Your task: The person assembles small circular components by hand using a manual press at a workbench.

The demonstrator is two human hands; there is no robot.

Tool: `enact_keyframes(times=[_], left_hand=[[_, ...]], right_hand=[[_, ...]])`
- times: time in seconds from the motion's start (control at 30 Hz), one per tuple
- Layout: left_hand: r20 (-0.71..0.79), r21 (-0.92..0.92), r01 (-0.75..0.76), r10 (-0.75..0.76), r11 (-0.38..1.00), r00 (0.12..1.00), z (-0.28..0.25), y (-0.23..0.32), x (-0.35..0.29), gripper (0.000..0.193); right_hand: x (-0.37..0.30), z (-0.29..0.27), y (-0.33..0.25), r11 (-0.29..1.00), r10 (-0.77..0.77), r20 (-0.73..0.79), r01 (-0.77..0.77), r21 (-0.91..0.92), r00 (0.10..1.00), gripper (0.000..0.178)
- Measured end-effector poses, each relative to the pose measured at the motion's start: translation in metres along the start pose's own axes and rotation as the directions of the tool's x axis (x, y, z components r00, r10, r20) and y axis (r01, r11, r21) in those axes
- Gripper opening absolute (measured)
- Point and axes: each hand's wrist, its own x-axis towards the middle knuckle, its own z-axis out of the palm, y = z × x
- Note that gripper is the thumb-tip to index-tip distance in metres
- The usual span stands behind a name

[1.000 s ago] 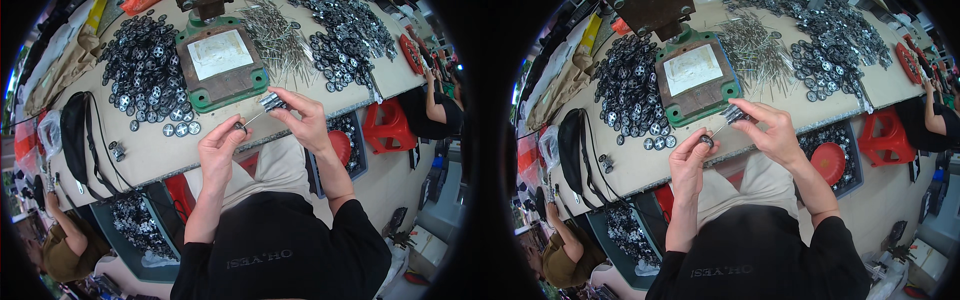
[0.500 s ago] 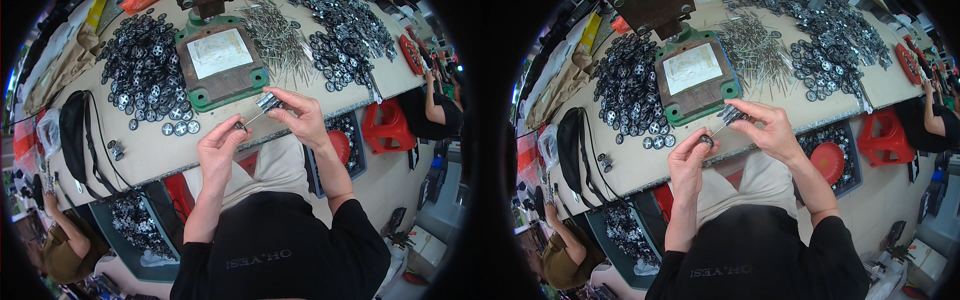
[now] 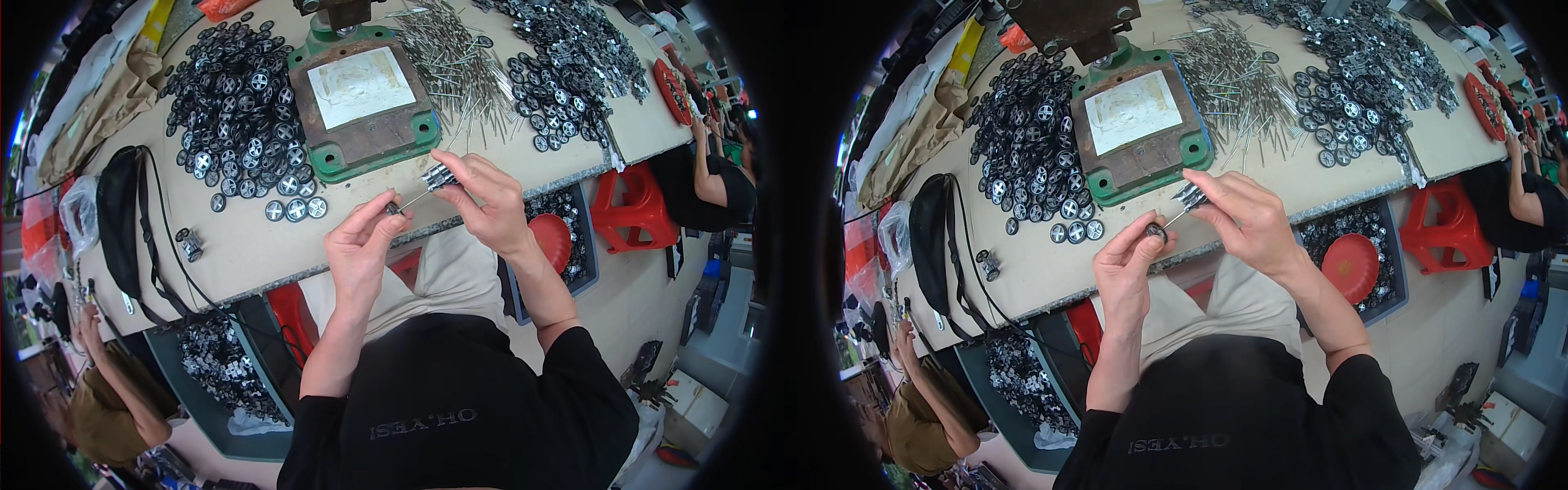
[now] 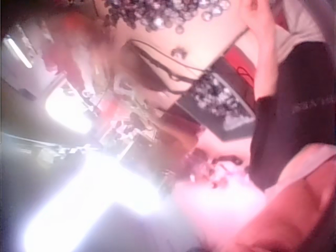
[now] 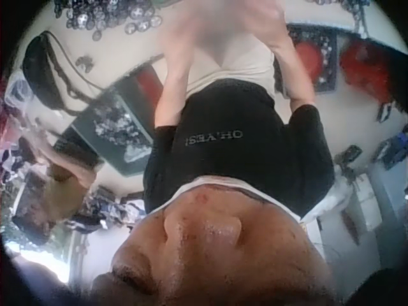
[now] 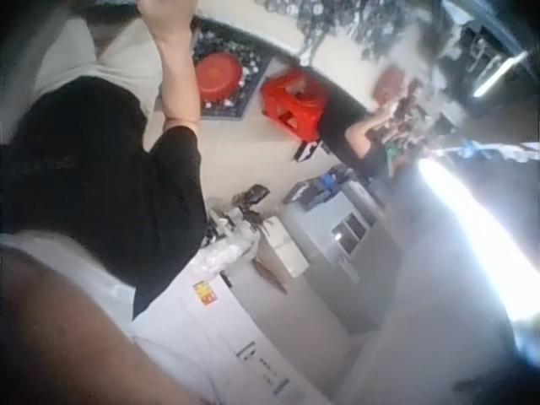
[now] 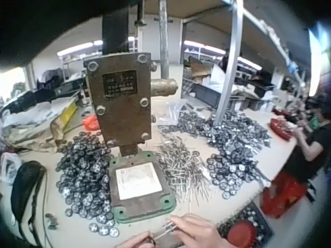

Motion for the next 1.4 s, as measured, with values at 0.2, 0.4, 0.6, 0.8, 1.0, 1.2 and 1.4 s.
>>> enact_keyframes(times=[0.2, 0.4, 0.6, 0.8, 1.0, 1.2, 1.4], left_hand=[[0.019, -0.104, 0.129, -0.128, 0.986, 0.992, -0.002, 0.0, 0.0, 0.03], [-0.023, 0.071, 0.016, -0.014, 0.997, 1.0, 0.002, 0.001, -0.005, 0.029], [0.163, -0.358, 0.317, -0.275, 0.878, 0.947, -0.007, 0.002, 0.0, 0.028], [-0.012, 0.236, -0.188, 0.196, 0.954, 0.981, 0.01, -0.005, -0.011, 0.03], [-0.012, -0.125, 0.073, -0.075, 0.99, 0.997, 0.007, -0.002, -0.006, 0.031], [0.023, -0.127, 0.115, -0.113, 0.985, 0.993, 0.002, -0.008, -0.006, 0.032], [0.001, -0.171, 0.052, -0.053, 0.984, 0.999, 0.007, -0.004, 0.0, 0.032]], right_hand=[[0.001, -0.002, 0.008, 0.996, -0.074, 0.02, 0.073, 0.045, 0.997, 0.044], [-0.002, -0.002, 0.002, 0.981, 0.102, 0.054, -0.109, 0.163, 0.993, 0.042], [-0.006, -0.002, -0.002, 0.948, 0.197, 0.04, -0.201, 0.247, 0.98, 0.042], [-0.004, -0.007, -0.001, 0.994, 0.11, 0.125, -0.112, 0.011, 0.986, 0.042], [-0.01, 0.003, 0.001, 0.899, 0.247, 0.109, -0.27, 0.345, 0.963, 0.041], [-0.011, 0.012, -0.002, 0.963, 0.138, 0.132, -0.164, 0.212, 0.982, 0.036], [-0.008, 0.012, 0.004, 0.851, 0.253, 0.087, -0.264, 0.454, 0.964, 0.025]])
